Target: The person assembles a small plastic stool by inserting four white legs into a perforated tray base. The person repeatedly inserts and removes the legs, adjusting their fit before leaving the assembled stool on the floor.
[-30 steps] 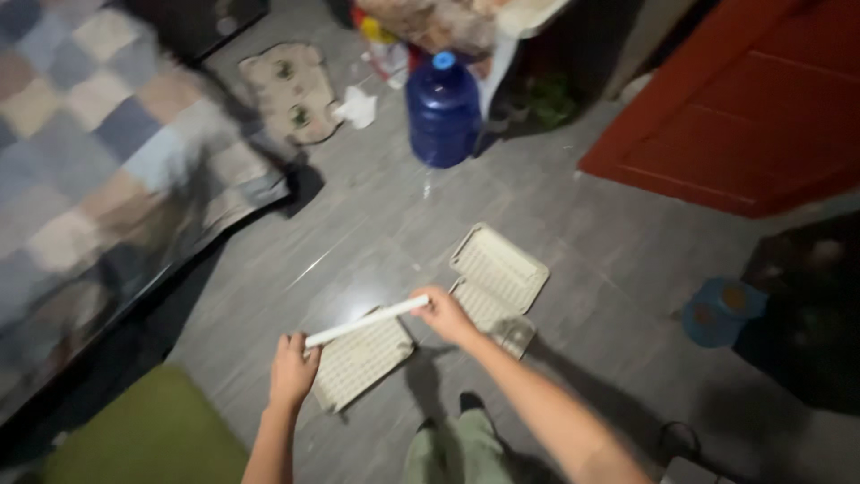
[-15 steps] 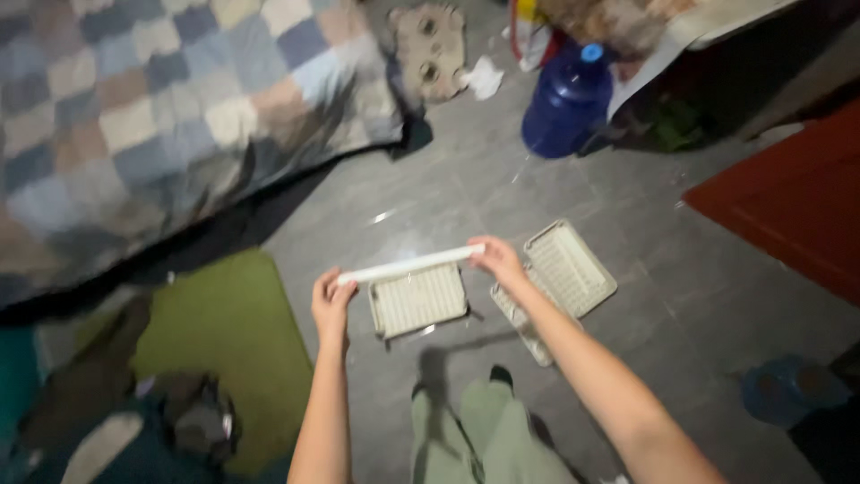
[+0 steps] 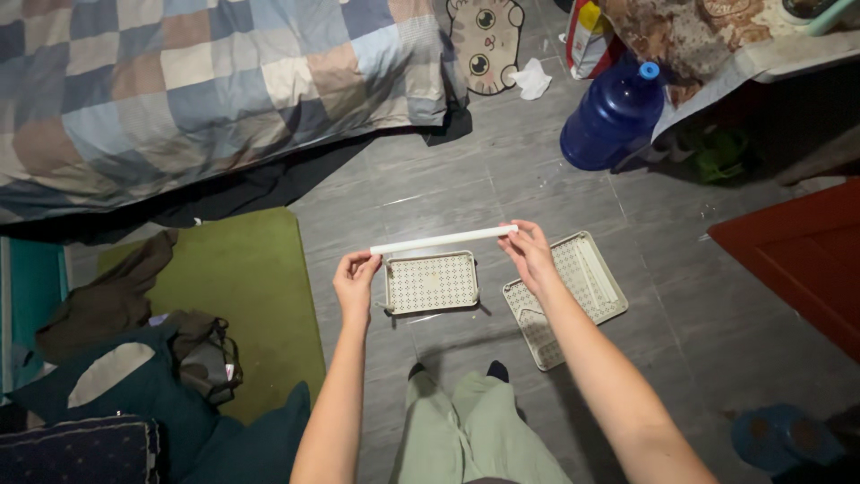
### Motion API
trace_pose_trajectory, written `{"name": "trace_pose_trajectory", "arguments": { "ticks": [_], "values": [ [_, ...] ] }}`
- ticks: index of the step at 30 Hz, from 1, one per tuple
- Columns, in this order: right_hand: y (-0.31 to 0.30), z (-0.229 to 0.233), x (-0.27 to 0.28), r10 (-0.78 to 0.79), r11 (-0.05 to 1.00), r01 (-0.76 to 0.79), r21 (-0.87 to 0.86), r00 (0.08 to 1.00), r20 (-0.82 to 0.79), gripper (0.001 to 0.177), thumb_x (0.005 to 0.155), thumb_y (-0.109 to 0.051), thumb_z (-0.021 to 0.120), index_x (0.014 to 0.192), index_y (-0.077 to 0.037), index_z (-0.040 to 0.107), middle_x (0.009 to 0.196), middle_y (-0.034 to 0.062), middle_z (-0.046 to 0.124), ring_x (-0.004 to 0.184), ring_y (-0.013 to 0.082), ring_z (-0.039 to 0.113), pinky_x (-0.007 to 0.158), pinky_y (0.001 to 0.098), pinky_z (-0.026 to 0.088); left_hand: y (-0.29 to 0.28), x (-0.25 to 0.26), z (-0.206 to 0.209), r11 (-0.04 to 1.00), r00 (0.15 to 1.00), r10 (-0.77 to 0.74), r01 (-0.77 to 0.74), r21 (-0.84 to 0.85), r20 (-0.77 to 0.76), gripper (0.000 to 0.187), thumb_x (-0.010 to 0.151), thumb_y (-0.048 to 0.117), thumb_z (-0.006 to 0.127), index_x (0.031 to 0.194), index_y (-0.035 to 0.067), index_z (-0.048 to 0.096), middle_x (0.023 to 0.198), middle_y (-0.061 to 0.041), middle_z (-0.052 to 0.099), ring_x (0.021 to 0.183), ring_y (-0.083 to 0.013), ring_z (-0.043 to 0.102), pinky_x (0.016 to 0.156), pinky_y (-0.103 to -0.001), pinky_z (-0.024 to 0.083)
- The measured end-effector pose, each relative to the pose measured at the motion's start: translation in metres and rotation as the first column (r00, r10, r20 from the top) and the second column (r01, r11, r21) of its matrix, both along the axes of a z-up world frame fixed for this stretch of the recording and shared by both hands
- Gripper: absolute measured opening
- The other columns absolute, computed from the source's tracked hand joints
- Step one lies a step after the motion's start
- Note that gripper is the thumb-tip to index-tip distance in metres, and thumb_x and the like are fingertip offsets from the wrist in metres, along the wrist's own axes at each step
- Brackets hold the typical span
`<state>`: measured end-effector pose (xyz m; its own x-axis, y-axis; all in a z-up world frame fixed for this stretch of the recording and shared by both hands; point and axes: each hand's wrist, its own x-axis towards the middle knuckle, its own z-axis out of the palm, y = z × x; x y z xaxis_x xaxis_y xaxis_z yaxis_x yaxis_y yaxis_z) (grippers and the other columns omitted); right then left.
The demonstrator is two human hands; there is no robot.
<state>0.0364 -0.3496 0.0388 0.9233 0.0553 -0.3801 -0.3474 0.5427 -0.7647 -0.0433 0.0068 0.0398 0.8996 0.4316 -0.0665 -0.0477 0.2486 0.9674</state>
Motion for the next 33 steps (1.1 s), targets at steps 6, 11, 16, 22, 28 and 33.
{"name": "trace_pose_trajectory", "arguments": {
  "ticks": [6,11,16,22,28,33],
  "values": [
    [-0.002,-0.009,0.001,-0.03,0.999,0.029,0.041,0.999,0.016,0.027,0.099,-0.002,0.056,0.126,-0.001,0.057,0.134,0.0153,0.063,0.119,0.0232,0.063,0.107,0.0418,0.053,0.003,0.004,-0.006,0.996,0.989,0.059,-0.066,-0.052,-0.136,0.02,0.096,0.013,0.074,0.106,-0.004,0.072,0.1,-0.012,0.073,0.088,-0.0163,0.071,0.082,-0.029,0.06],
    [0.003,-0.019,0.001,-0.091,0.984,0.078,0.16,0.993,0.079,0.031,0.094,0.005,0.061,0.125,0.007,0.059,0.124,0.019,0.063,0.119,0.0276,0.063,0.11,0.0455,0.049,-0.001,0.008,-0.026,0.989,0.983,0.142,-0.137,0.05,-0.112,0.022,0.092,0.013,0.077,0.105,-0.005,0.071,0.108,-0.009,0.067,0.091,-0.0152,0.068,0.081,-0.031,0.063],
    [0.006,-0.003,-0.006,-0.174,0.973,0.177,0.151,0.984,-0.033,0.029,0.097,-0.001,0.062,0.124,-0.002,0.054,0.122,0.0172,0.064,0.12,0.0262,0.063,0.112,0.0433,0.052,0.0,0.005,-0.026,0.996,0.978,0.082,-0.085,-0.004,-0.19,0.023,0.091,0.012,0.077,0.109,-0.001,0.074,0.111,-0.01,0.066,0.094,-0.0172,0.068,0.084,-0.031,0.062],
    [0.01,0.022,-0.014,-0.095,0.993,0.091,0.078,0.994,0.055,0.025,0.095,0.003,0.061,0.119,0.0,0.054,0.124,0.018,0.064,0.123,0.0285,0.063,0.11,0.0437,0.047,0.005,-0.003,0.014,0.99,0.985,-0.014,-0.01,-0.141,-0.173,0.025,0.09,0.012,0.075,0.112,0.003,0.068,0.113,-0.009,0.069,0.1,-0.0161,0.069,0.089,-0.031,0.059],
    [0.017,0.019,-0.041,-0.108,0.994,0.108,-0.01,0.992,-0.07,0.022,0.095,0.006,0.052,0.117,0.005,0.054,0.122,0.0218,0.062,0.123,0.031,0.063,0.111,0.0382,0.046,-0.016,0.007,0.07,0.998,0.999,-0.027,0.028,-0.052,0.017,0.024,0.089,0.008,0.078,0.109,0.006,0.065,0.113,-0.008,0.071,0.107,-0.0162,0.067,0.089,-0.029,0.056],
    [0.036,-0.014,-0.073,-0.052,0.997,0.038,-0.065,0.972,-0.23,0.017,0.097,0.004,0.049,0.114,0.006,0.055,0.116,0.0213,0.062,0.116,0.0313,0.066,0.105,0.0377,0.05,-0.05,0.016,0.126,0.98,0.972,-0.146,0.116,0.164,0.182,0.023,0.088,0.007,0.083,0.103,0.004,0.065,0.109,-0.008,0.075,0.103,-0.0164,0.072,0.094,-0.032,0.059]
  ]
}}
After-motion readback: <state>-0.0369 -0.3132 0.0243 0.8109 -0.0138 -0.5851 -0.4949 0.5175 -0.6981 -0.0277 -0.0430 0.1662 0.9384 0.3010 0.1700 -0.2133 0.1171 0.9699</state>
